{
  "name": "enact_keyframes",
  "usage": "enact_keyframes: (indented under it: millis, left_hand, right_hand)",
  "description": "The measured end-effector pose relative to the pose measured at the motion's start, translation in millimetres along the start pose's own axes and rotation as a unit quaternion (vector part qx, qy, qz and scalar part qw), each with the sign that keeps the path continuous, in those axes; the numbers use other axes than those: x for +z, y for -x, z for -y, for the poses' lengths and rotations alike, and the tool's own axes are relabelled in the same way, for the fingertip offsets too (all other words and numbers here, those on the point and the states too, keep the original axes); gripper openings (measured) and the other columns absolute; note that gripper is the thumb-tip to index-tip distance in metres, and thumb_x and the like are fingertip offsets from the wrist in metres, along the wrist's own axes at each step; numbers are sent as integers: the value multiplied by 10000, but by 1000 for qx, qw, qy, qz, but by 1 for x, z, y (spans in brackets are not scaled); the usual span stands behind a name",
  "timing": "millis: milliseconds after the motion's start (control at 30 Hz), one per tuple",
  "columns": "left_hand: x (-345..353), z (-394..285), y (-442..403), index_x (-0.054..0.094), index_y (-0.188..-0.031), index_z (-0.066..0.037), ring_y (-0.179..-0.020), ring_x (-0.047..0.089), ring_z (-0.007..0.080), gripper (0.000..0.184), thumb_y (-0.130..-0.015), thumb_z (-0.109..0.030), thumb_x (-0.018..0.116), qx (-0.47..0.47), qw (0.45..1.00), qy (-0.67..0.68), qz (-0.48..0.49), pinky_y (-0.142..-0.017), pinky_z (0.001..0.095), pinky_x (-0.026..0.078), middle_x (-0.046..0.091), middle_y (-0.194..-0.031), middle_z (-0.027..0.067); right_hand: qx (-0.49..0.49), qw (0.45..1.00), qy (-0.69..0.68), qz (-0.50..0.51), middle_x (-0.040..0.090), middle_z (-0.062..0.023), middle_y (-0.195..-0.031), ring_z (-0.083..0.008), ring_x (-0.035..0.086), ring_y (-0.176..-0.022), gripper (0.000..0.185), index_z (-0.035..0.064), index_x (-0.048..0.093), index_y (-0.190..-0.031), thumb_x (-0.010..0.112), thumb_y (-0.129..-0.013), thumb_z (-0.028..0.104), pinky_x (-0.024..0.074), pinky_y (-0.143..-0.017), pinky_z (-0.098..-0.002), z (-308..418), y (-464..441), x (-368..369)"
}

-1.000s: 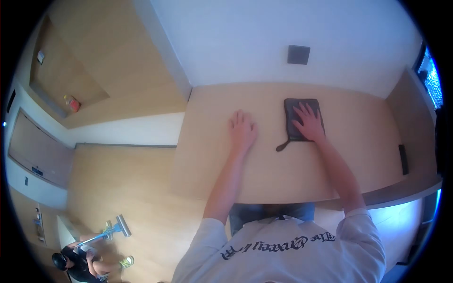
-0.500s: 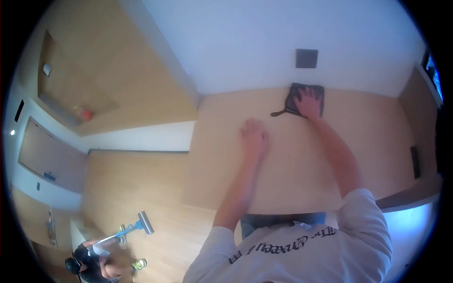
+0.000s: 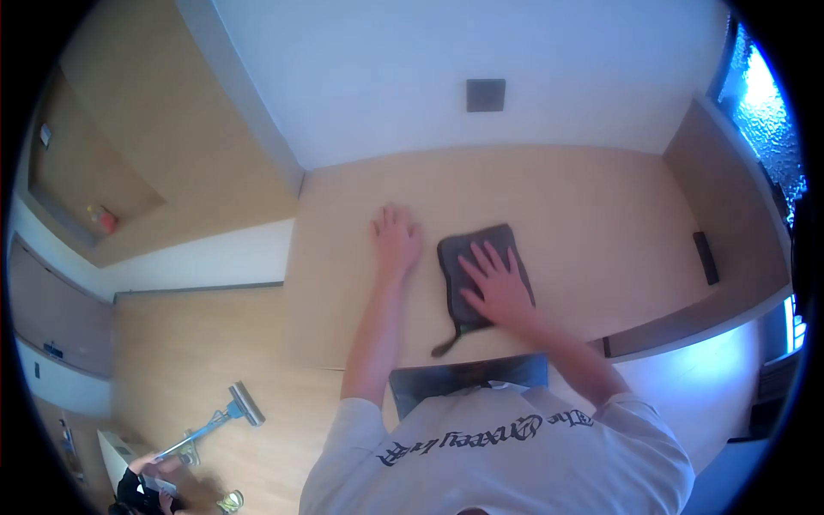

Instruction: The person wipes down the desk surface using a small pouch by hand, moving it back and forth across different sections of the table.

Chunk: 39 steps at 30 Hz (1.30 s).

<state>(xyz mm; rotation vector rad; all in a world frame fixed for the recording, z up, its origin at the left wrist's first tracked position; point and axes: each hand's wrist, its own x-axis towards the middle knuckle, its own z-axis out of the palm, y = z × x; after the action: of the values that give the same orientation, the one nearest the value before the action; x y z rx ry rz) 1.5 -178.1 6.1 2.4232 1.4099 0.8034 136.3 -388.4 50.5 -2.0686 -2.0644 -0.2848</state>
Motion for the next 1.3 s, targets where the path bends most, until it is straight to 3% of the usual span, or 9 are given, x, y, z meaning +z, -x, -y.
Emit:
enact_keyframes:
  millis: [133, 333, 567, 1000, 1067, 1300]
  left_hand:
    - [-3, 3, 2, 482, -1324, -103, -1401, 248, 299, 513, -865, -324, 541, -4, 1000, 4, 13, -1144, 502, 156, 353, -1475, 139]
    - [1, 9, 5, 481, -1321, -73, -1407, 231, 308, 518, -866, -314, 533, 6, 1000, 3, 7, -1145, 502, 151, 345, -1473, 156]
    - [-4, -7, 2, 474, -1327, -41, -1399, 249, 336, 531, -874, -314, 523, 1, 1000, -7, 6, -1144, 506, 153, 362, -1457, 192]
    - [24, 9, 0, 458, -1331, -50, -1380, 268, 363, 551, -864, -325, 556, 16, 999, -40, -13, -1124, 543, 179, 374, -1443, 195]
    - [32, 13, -1, 480, -1313, -83, -1385, 268, 328, 512, -857, -303, 562, 1, 998, -57, -23, -1132, 530, 180, 378, -1443, 158]
    - [52, 35, -10, 485, -1312, -96, -1382, 270, 331, 503, -872, -333, 544, 0, 998, -57, -33, -1120, 546, 186, 374, -1444, 163]
  right_hand:
    - [-8, 1000, -12, 28, 304, -134, -1506, -330, 245, -1401, 616, 169, 404, -1423, 516, -896, 466, 155, -1110, -597, 22, 49, -22]
    - [-2, 999, -25, 28, 298, -129, -1511, -327, 229, -1408, 614, 188, 408, -1422, 532, -886, 461, 153, -1111, -595, 20, 44, -14]
    - [-40, 998, -52, 19, 311, -100, -1511, -297, 237, -1410, 611, 216, 405, -1421, 530, -884, 480, 150, -1116, -588, -37, -28, 15]
    - [184, 983, -29, -10, 267, -98, -1537, -290, 197, -1431, 626, 192, 380, -1441, 412, -913, 528, 104, -1125, -604, -102, -222, 105]
    - [188, 982, -32, -14, 267, -99, -1537, -295, 199, -1430, 622, 189, 382, -1439, 411, -914, 522, 104, -1125, -604, -105, -237, 112]
    - [160, 986, -32, -19, 285, -112, -1527, -313, 213, -1422, 609, 178, 388, -1433, 411, -920, 505, 117, -1120, -607, -94, -232, 134]
